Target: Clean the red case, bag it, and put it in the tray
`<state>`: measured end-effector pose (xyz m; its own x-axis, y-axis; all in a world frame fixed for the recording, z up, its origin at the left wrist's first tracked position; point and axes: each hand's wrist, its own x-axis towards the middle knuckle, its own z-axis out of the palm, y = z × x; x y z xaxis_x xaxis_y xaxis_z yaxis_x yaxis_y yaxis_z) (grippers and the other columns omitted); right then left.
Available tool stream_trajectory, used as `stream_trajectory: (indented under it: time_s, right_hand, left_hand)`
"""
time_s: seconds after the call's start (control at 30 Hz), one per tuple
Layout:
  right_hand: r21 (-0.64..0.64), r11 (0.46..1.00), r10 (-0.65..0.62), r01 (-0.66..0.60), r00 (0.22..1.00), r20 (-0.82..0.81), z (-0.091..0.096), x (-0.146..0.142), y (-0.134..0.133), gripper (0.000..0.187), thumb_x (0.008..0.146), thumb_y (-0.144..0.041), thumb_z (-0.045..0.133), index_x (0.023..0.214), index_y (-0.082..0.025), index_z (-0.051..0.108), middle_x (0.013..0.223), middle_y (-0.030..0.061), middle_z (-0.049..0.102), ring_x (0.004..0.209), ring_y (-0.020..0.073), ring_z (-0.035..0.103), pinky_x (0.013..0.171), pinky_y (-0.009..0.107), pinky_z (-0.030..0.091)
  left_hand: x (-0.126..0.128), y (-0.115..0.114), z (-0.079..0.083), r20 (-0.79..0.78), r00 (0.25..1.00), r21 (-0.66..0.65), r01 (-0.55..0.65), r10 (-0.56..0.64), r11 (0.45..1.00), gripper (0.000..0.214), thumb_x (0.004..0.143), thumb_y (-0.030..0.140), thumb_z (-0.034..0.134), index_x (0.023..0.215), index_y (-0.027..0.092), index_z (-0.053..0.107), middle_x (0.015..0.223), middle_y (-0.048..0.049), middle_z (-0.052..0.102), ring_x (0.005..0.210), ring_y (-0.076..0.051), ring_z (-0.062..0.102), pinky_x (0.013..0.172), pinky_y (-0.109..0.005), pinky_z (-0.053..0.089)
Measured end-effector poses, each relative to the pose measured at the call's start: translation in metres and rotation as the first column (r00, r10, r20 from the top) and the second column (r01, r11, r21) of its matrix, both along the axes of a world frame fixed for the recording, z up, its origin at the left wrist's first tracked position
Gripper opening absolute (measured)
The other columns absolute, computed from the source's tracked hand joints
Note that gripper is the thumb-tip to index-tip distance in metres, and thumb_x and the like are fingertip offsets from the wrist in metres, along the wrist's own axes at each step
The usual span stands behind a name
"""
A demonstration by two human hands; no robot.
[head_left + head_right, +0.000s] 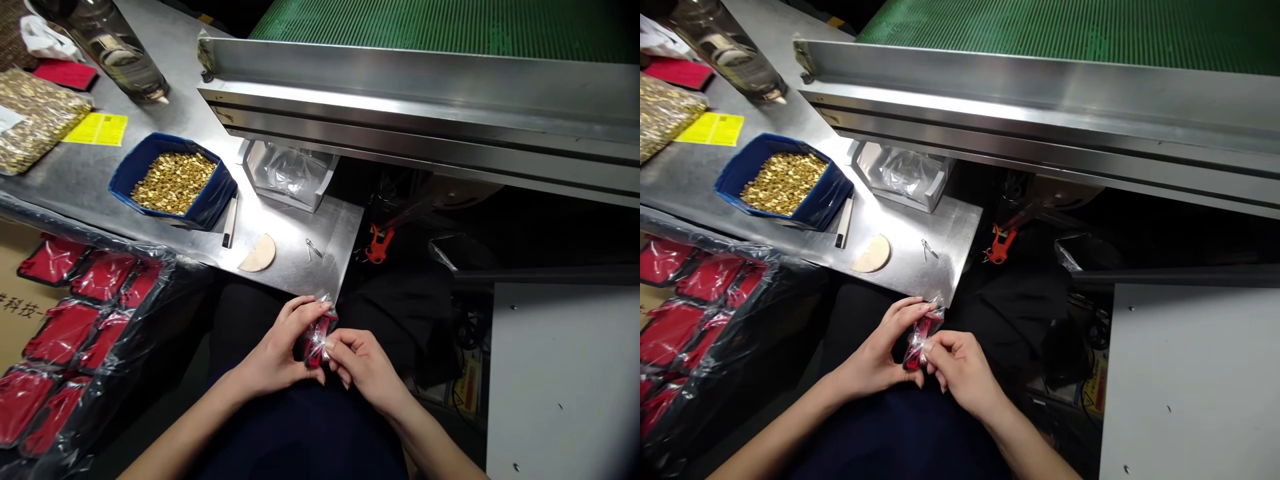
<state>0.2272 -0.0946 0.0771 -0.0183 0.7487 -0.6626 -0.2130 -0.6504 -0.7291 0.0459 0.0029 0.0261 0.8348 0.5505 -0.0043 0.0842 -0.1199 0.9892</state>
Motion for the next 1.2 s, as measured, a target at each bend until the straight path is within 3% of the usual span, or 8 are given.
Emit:
stream_trajectory:
  time_s: [0.17,0.3,0.37,0.5,0.6,0.83,1.03,1.2]
  right_hand:
    - [0.019,0.994,-0.107,0.111,0.984,-0.142,-0.002,-0.003,-0.004,0.035,0.094,-0.043,0.064,0.072,-0.018,0.057,0.059,-0.0061,0.048,0.049,0.0055,0.033,0.048,0.022,0.026]
    - [0.206,0.971,0.089,-0.122,0.983,0.162,0.013,0.003,0.002,0.028,0.098,-0.034,0.058,0.075,-0.018,0.062,0.074,-0.0020,0.059,0.069,0.0106,0.049,0.065,0.024,0.037]
    - [0.239,0.934,0.196,-0.267,0.940,0.280,0.019,0.002,0.004,0.024,0.099,-0.028,0.055,0.076,-0.020,0.061,0.080,-0.0017,0.061,0.075,0.0119,0.053,0.069,0.025,0.038]
    - [0.220,0.888,0.286,-0.404,0.859,0.423,0.018,-0.010,0.002,0.024,0.100,-0.027,0.051,0.078,-0.021,0.058,0.081,-0.0019,0.060,0.072,0.0118,0.054,0.067,0.025,0.036]
    - [0.201,0.916,0.238,-0.348,0.873,0.426,0.009,-0.021,-0.001,0.020,0.099,-0.025,0.051,0.082,-0.021,0.061,0.083,-0.0007,0.063,0.070,0.0126,0.055,0.065,0.026,0.035]
    - [0.209,0.977,-0.013,-0.046,0.962,0.272,-0.011,-0.030,0.005,0.018,0.090,-0.024,0.058,0.074,-0.019,0.062,0.074,-0.0004,0.065,0.068,0.0148,0.055,0.062,0.026,0.037]
    - [0.192,0.952,-0.242,0.238,0.970,-0.005,-0.019,-0.008,0.024,0.032,0.093,-0.046,0.062,0.078,-0.019,0.064,0.065,-0.0028,0.055,0.059,0.0111,0.046,0.055,0.024,0.038]
    - [0.268,0.941,-0.222,0.205,0.974,0.038,-0.009,0.017,0.032,0.034,0.094,-0.050,0.064,0.080,-0.019,0.063,0.059,-0.0066,0.043,0.049,0.0072,0.032,0.047,0.023,0.026]
  left_hand:
    - [-0.006,-0.001,0.001,-0.041,0.993,-0.414,0.084,-0.111,0.906,0.122,0.068,0.068,0.082,0.165,0.032,0.017,0.169,-0.0169,0.029,0.153,-0.038,0.033,0.127,-0.059,0.022]
    - [-0.003,0.002,0.002,-0.078,0.996,-0.863,-0.048,-0.038,0.503,0.086,0.095,0.078,0.031,0.162,0.023,0.030,0.157,-0.0185,0.051,0.143,-0.032,0.050,0.118,-0.051,0.037]
    - [0.005,0.006,0.004,-0.155,0.988,-0.939,-0.151,0.011,0.309,0.081,0.098,0.074,0.033,0.152,0.016,0.047,0.138,-0.0182,0.067,0.125,-0.029,0.065,0.106,-0.044,0.049]
    - [0.028,0.017,0.013,-0.207,0.950,-0.956,-0.248,0.234,0.159,0.054,0.100,0.058,0.052,0.124,0.012,0.068,0.104,-0.0120,0.078,0.090,-0.020,0.072,0.083,-0.029,0.055]
    - [0.041,0.026,0.025,-0.087,0.909,-0.951,-0.198,0.407,0.238,0.044,0.102,0.052,0.050,0.115,0.015,0.069,0.096,-0.0095,0.078,0.094,-0.022,0.072,0.086,-0.032,0.056]
    - [0.038,0.034,0.069,0.277,0.920,-0.643,-0.037,0.278,0.765,0.028,0.101,0.040,0.058,0.105,0.016,0.071,0.067,-0.0055,0.076,0.087,-0.022,0.073,0.110,-0.043,0.045]
    - [0.016,0.026,0.086,0.325,0.942,-0.697,0.296,-0.079,0.654,0.030,0.097,0.045,0.063,0.102,0.018,0.076,0.053,-0.0010,0.063,0.041,-0.014,0.059,0.048,-0.024,0.046]
    - [0.003,0.009,0.068,0.256,0.954,-0.675,0.294,-0.159,0.677,0.019,0.096,0.032,0.066,0.100,0.016,0.074,0.057,-0.0037,0.066,0.050,-0.016,0.064,0.054,-0.026,0.050]
